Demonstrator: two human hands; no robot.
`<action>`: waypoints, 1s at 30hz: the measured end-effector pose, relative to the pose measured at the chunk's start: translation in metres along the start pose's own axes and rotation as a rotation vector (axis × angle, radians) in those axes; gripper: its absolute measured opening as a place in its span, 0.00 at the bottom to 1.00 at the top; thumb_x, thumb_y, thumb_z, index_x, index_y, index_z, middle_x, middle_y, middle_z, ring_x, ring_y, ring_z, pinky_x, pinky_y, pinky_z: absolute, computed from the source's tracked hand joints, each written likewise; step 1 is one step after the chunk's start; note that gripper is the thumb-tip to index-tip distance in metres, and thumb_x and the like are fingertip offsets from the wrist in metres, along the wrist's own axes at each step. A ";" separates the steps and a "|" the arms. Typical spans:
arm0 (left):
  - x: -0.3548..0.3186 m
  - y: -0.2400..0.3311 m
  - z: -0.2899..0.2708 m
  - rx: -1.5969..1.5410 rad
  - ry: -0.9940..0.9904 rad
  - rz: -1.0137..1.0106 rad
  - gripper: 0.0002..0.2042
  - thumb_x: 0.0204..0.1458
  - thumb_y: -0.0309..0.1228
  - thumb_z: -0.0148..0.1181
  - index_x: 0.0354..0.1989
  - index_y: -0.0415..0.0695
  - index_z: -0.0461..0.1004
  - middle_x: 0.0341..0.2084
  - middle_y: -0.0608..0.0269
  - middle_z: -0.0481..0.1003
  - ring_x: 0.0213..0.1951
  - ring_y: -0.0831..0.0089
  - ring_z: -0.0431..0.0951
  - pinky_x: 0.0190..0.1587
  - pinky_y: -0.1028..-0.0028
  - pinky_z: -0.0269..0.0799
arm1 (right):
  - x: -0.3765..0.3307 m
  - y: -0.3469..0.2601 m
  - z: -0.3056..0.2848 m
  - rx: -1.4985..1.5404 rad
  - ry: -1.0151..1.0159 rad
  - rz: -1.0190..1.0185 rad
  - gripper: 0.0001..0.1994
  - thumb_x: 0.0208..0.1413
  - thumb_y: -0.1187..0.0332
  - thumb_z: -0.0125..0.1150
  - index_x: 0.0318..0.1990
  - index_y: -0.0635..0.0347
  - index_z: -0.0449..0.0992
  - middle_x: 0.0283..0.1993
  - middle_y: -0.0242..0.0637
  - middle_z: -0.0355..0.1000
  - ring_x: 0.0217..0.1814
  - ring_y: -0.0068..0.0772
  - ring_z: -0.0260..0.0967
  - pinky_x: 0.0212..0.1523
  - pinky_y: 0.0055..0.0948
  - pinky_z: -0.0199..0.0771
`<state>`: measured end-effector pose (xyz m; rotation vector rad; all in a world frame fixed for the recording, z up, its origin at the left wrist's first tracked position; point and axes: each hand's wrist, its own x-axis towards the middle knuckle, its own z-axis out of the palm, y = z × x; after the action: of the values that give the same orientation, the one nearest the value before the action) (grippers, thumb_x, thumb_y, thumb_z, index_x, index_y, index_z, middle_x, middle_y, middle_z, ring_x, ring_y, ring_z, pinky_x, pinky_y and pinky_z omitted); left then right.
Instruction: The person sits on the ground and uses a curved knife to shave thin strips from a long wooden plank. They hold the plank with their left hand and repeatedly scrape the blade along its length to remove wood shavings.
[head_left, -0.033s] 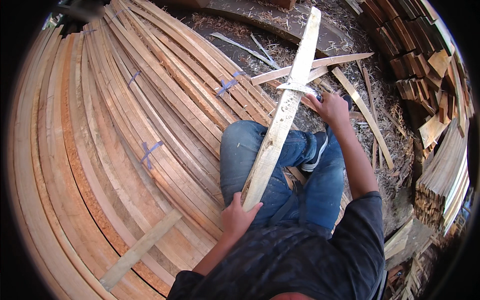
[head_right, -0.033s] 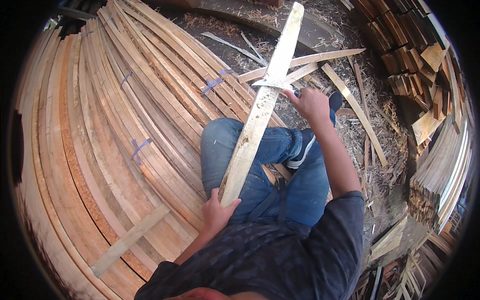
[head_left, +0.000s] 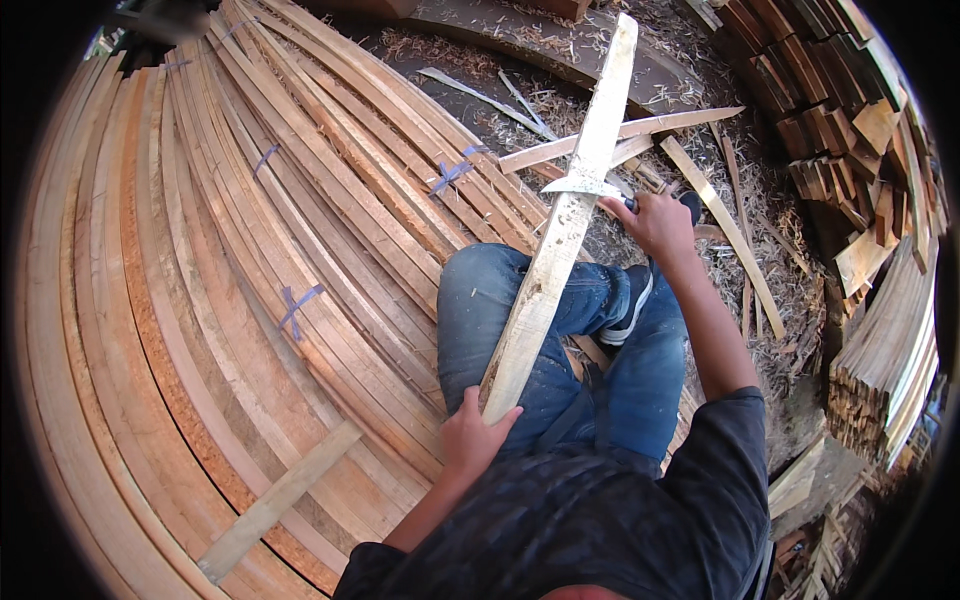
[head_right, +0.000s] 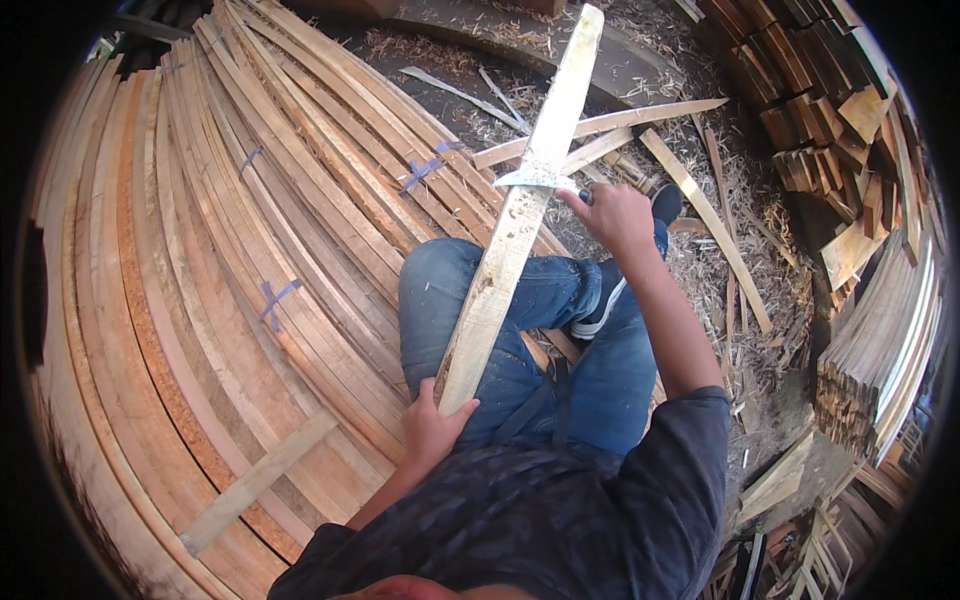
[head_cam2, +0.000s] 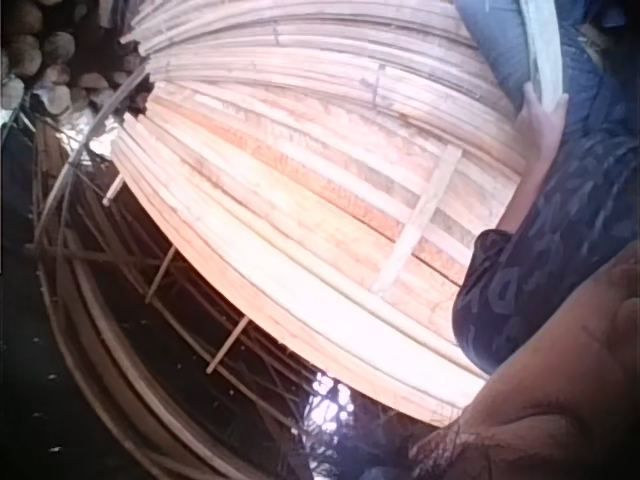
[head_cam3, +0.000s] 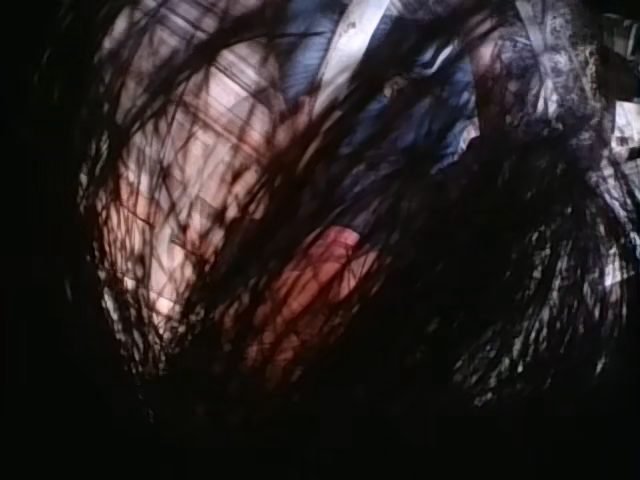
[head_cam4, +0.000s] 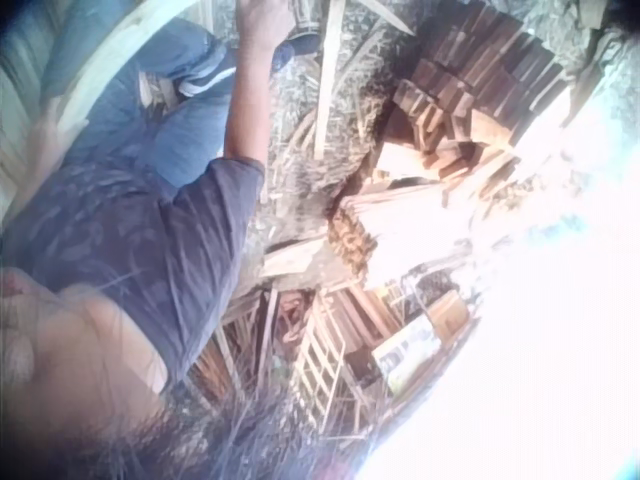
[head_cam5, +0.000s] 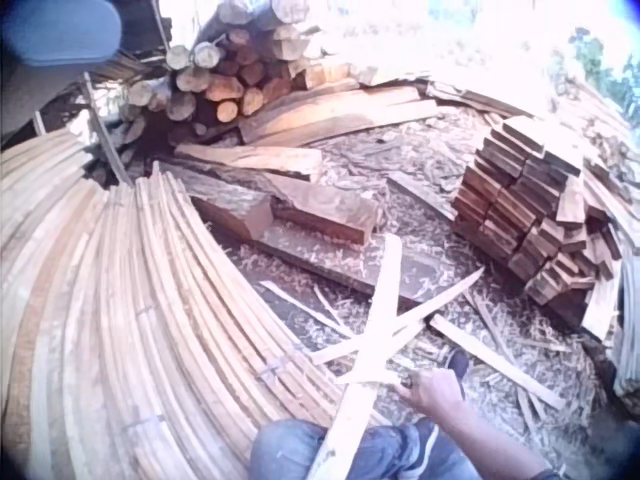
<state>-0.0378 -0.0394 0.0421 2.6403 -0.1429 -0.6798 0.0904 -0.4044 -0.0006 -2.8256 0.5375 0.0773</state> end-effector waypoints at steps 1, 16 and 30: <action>-0.001 0.000 0.000 -0.001 0.001 -0.006 0.32 0.42 0.52 0.71 0.46 0.42 0.65 0.27 0.43 0.77 0.33 0.43 0.78 0.33 0.54 0.72 | -0.012 -0.014 -0.003 0.016 -0.045 -0.084 0.34 0.54 0.34 0.53 0.18 0.61 0.76 0.16 0.46 0.71 0.21 0.48 0.74 0.25 0.42 0.74; 0.000 0.001 0.001 0.035 -0.031 -0.014 0.31 0.43 0.52 0.70 0.45 0.42 0.64 0.27 0.42 0.77 0.33 0.40 0.77 0.35 0.51 0.70 | -0.023 0.005 0.010 0.008 -0.119 -0.056 0.37 0.54 0.32 0.48 0.20 0.62 0.78 0.17 0.47 0.71 0.23 0.49 0.75 0.27 0.43 0.74; -0.006 0.012 -0.001 -0.001 0.018 -0.051 0.31 0.41 0.49 0.73 0.46 0.41 0.66 0.29 0.40 0.77 0.35 0.40 0.77 0.37 0.53 0.71 | -0.015 0.010 0.023 0.056 -0.048 -0.130 0.39 0.55 0.31 0.44 0.16 0.61 0.78 0.14 0.44 0.71 0.20 0.47 0.74 0.24 0.42 0.74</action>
<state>-0.0423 -0.0486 0.0504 2.6566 -0.0707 -0.6717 0.0727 -0.4023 -0.0237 -2.7883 0.3387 0.1025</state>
